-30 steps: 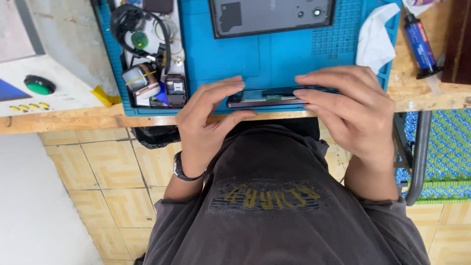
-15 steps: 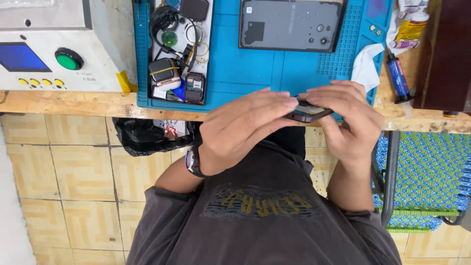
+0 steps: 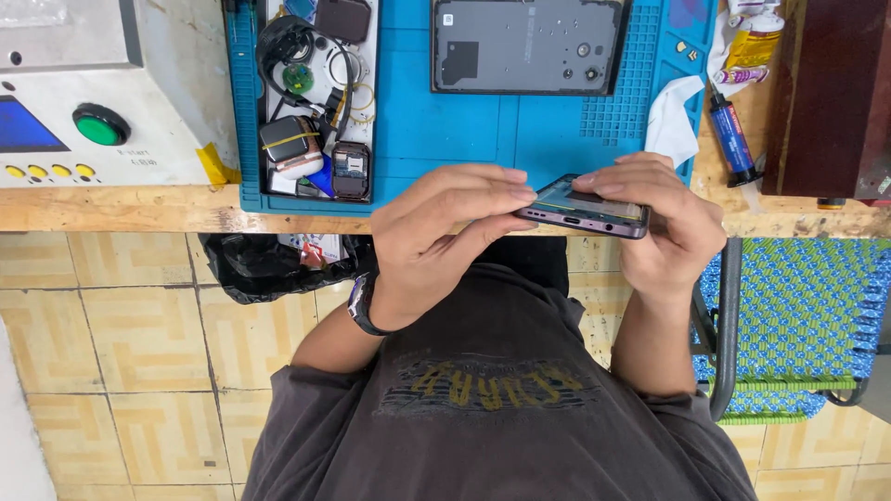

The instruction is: Disassembling, cleaning, and reassembling components of a smartphone on a repair bench

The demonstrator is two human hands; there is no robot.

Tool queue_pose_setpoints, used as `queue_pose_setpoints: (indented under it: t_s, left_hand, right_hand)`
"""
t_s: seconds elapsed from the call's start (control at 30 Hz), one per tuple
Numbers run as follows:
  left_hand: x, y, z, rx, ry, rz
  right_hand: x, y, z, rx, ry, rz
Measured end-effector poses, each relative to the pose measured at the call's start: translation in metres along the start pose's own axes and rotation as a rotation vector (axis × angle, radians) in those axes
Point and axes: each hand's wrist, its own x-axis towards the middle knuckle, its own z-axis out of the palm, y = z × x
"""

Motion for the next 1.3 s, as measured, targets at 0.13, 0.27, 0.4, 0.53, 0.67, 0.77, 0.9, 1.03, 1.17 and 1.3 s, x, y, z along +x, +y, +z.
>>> queue_pose_setpoints:
  t_s: [0.13,0.27,0.4,0.53,0.67,0.77,0.9,1.03,1.17,1.3]
  left_hand:
    - [0.001,-0.002,0.003,0.039,0.001,0.060]
    - [0.004,-0.002,0.003,0.064,-0.039,0.091]
    - [0.008,0.003,-0.003,0.073,-0.128,0.060]
    - [0.002,0.000,-0.003,0.152,-0.169,0.047]
    - [0.000,-0.001,0.007,0.133,-0.208,-0.122]
    - [-0.006,-0.010,0.021,0.030,-0.103,-0.102]
    - [-0.003,-0.006,0.015,0.109,-0.135,-0.048]
    - [0.002,0.003,0.005,0.265,-0.240,0.050]
    - [0.011,0.015,0.003,0.424,-0.335,0.153]
    - [-0.005,0.000,0.014,0.360,-0.223,0.060]
  right_hand:
    - [-0.004,0.002,0.000,0.021,0.030,0.007]
    - [-0.005,0.005,-0.002,0.038,0.033,0.004]
    - [-0.006,0.004,-0.003,0.043,0.028,0.011]
    - [-0.007,0.005,-0.001,0.063,0.065,0.028]
    - [-0.009,0.003,0.003,0.125,0.112,0.054]
    - [-0.016,0.003,0.013,0.252,0.223,0.085]
    - [-0.012,-0.003,0.009,0.253,0.202,0.104]
    - [-0.015,-0.006,-0.007,0.055,0.136,0.025]
    - [-0.002,-0.025,-0.012,-0.127,0.042,-0.177]
    - [-0.002,-0.026,0.003,-0.196,0.206,-0.184]
